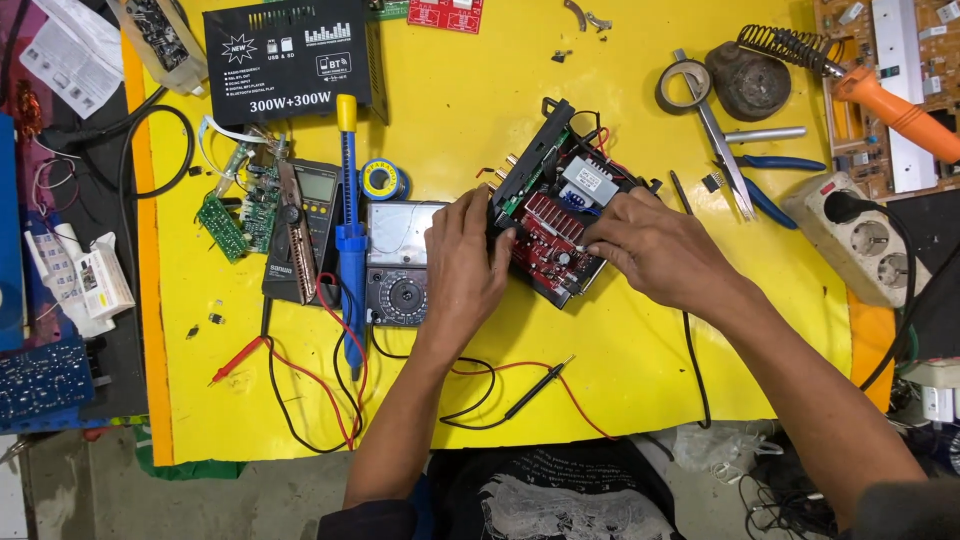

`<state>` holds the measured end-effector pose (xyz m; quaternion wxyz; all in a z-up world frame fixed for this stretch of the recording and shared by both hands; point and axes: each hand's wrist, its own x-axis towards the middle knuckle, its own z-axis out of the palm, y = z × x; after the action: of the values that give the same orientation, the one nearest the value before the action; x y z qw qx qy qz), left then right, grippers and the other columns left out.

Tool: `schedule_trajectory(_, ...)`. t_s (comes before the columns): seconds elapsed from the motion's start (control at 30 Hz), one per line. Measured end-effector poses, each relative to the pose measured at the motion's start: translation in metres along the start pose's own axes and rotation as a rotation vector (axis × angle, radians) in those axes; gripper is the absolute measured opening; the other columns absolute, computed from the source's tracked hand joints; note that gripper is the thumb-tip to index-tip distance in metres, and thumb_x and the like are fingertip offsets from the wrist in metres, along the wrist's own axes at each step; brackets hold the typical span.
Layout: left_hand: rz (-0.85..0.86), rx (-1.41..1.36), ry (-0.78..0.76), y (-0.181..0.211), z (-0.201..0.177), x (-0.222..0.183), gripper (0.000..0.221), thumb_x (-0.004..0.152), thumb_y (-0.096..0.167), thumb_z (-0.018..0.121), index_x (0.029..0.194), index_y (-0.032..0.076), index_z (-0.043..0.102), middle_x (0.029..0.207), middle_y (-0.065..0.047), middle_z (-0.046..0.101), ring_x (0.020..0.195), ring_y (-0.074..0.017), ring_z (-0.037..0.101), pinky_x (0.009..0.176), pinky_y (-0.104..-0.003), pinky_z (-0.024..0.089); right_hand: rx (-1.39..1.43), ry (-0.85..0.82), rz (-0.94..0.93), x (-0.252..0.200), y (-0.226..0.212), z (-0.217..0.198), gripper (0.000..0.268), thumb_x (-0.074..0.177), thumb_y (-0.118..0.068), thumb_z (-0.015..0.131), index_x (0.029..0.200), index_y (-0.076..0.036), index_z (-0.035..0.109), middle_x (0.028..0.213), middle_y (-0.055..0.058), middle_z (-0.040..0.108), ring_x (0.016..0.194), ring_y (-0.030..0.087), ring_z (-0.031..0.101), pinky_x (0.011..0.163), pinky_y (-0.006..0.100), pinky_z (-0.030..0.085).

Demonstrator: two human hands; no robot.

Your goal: Connecting electrical wires to the terminal block of an audio amplifier using a screwdriver

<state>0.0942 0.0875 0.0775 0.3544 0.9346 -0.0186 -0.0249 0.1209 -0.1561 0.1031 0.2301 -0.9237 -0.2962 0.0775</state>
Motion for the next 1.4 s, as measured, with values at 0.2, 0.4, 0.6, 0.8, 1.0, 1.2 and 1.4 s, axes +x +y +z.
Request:
schedule_trajectory(0.2, 0.034, -0.023, -0.039, -0.002, -0.007, -0.002, 0.056, 0.1, 0.027, 0.064, 0.146, -0.002, 0.052, 0.138, -0.026, 0.056, 0.125, -0.0377, 0.052, 0.102, -0.049, 0.043, -0.163, -0.13, 0.045, 0.004, 0.006, 0.005, 0.02, 0.101, -0.019, 0.063, 0.114, -0.015, 0.077, 0.094, 0.006, 0.073, 0.087, 0.021, 0.069, 0.058, 0.03, 0.052)
schedule_trajectory(0.4, 0.029, -0.024, -0.054, -0.008, 0.001, -0.02, 0.053, 0.099, 0.03, 0.065, 0.142, 0.0, 0.057, 0.132, -0.024, 0.057, 0.12, -0.0363, 0.054, 0.098, -0.048, 0.046, -0.191, -0.148, 0.052, 0.005, 0.001, -0.005, 0.018, 0.097, -0.023, 0.069, 0.11, -0.013, 0.078, 0.096, 0.008, 0.073, 0.093, 0.025, 0.068, 0.062, 0.033, 0.054)
schedule_trajectory(0.6, 0.008, -0.053, -0.07, 0.0, 0.001, -0.034, 0.052, 0.098, 0.028, 0.067, 0.141, 0.0, 0.059, 0.131, -0.026, 0.057, 0.119, -0.0352, 0.056, 0.098, -0.046, 0.047, -0.277, -0.102, 0.05, -0.007, 0.014, 0.0, 0.016, 0.091, -0.022, 0.073, 0.103, -0.016, 0.081, 0.116, 0.004, 0.065, 0.109, 0.025, 0.056, 0.082, 0.034, 0.05)
schedule_trajectory(0.8, 0.027, -0.061, 0.046, -0.002, 0.015, -0.043, 0.051, 0.097, 0.024, 0.069, 0.14, -0.001, 0.059, 0.131, -0.025, 0.056, 0.119, -0.0365, 0.053, 0.098, -0.049, 0.045, -0.315, -0.156, 0.098, -0.008, 0.013, -0.003, 0.018, 0.093, -0.022, 0.07, 0.105, -0.019, 0.083, 0.114, 0.005, 0.063, 0.11, 0.025, 0.051, 0.087, 0.035, 0.047)
schedule_trajectory(1.0, 0.394, -0.017, 0.292, 0.014, 0.048, -0.038, 0.016, 0.093, 0.012, 0.073, 0.109, 0.008, 0.075, 0.113, -0.009, 0.061, 0.112, -0.0284, 0.052, 0.089, -0.04, 0.043, -0.113, -0.182, 0.08, -0.007, 0.008, -0.01, 0.02, 0.094, -0.021, 0.07, 0.108, -0.018, 0.083, 0.112, 0.009, 0.063, 0.107, 0.028, 0.052, 0.086, 0.039, 0.048)
schedule_trajectory(1.2, 0.537, -0.035, 0.403, 0.037, 0.078, -0.025, 0.018, 0.089, 0.017, 0.081, 0.104, 0.008, 0.078, 0.097, -0.008, 0.068, 0.1, -0.0259, 0.062, 0.083, -0.041, 0.044, 0.069, -0.077, 0.016, -0.014, 0.023, -0.005, 0.011, 0.093, -0.019, 0.073, 0.1, -0.014, 0.08, 0.11, 0.011, 0.062, 0.106, 0.031, 0.054, 0.089, 0.044, 0.049)
schedule_trajectory(1.4, 0.556, 0.044, 0.507, 0.03, 0.099, -0.018, 0.009, 0.093, 0.017, 0.077, 0.092, 0.008, 0.075, 0.087, -0.004, 0.066, 0.097, -0.0213, 0.064, 0.086, -0.039, 0.044, 0.28, 0.049, 0.074, -0.02, 0.027, 0.005, 0.01, 0.096, -0.015, 0.072, 0.104, -0.01, 0.076, 0.109, 0.012, 0.06, 0.106, 0.032, 0.053, 0.092, 0.045, 0.047)
